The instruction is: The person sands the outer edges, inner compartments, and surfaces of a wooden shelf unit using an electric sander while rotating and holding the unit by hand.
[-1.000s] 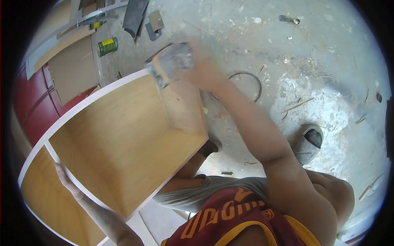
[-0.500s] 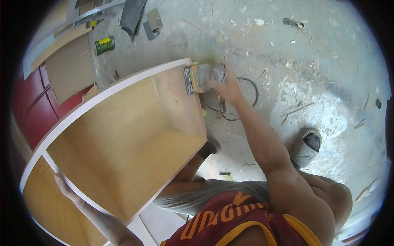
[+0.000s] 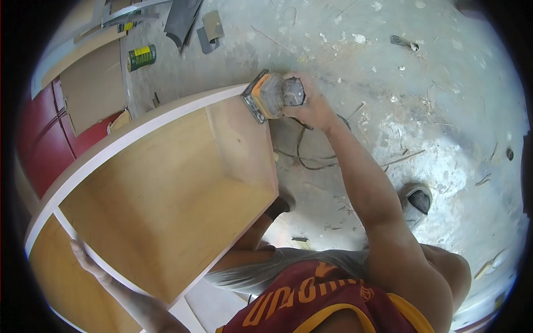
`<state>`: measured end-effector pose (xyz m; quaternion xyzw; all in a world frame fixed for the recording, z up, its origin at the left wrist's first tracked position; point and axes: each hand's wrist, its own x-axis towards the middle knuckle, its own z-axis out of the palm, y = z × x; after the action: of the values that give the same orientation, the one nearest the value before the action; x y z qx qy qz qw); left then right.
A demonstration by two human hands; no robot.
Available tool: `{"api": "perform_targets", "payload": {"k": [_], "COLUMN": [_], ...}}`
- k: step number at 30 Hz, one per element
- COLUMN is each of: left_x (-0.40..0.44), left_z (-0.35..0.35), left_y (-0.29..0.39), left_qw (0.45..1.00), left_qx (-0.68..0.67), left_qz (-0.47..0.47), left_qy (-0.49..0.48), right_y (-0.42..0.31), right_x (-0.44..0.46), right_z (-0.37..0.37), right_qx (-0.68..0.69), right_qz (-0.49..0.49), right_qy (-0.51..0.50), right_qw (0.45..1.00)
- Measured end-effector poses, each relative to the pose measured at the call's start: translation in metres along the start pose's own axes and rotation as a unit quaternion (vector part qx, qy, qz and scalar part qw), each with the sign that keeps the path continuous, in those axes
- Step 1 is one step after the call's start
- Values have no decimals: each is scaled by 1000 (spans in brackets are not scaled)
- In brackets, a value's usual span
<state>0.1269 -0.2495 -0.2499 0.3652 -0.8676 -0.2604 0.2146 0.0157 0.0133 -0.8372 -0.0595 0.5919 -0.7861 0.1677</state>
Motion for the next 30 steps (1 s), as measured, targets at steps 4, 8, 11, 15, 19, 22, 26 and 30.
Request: {"api": "perform_targets", "payload": {"k": [4, 8, 11, 15, 19, 22, 26, 30], "left_x": [21, 22, 28, 33, 17, 26, 29, 8], "left_z": [-37, -35, -54, -55, -33, -45, -46, -15], "left_y": [-13, -15, -15, -18, -12, -14, -19, -3], "left_qw": [999, 999, 998, 996, 998, 997, 998, 999], "left_qx": [-4, 17, 4, -7, 28, 34, 17, 26], "left_qz": [6, 23, 17, 17, 25, 22, 10, 1], "left_qy": [-42, -32, -68, -83, -41, -59, -62, -37], "right_y": [11, -1, -1, 11, 3, 9, 10, -29], "right_x": [-11, -4, -1, 1, 12, 5, 3, 11], "right_z": [3, -1, 1, 0, -2, -2, 0, 2], "right_qx": [15, 0, 11, -6, 45, 70, 13, -43], "right_qz": [-6, 2, 23, -4, 43, 63, 8, -70], "right_qy": [7, -1, 4, 16, 0, 7, 13, -2], "right_qw": [1000, 1000, 1000, 1000, 998, 996, 1000, 997]}}
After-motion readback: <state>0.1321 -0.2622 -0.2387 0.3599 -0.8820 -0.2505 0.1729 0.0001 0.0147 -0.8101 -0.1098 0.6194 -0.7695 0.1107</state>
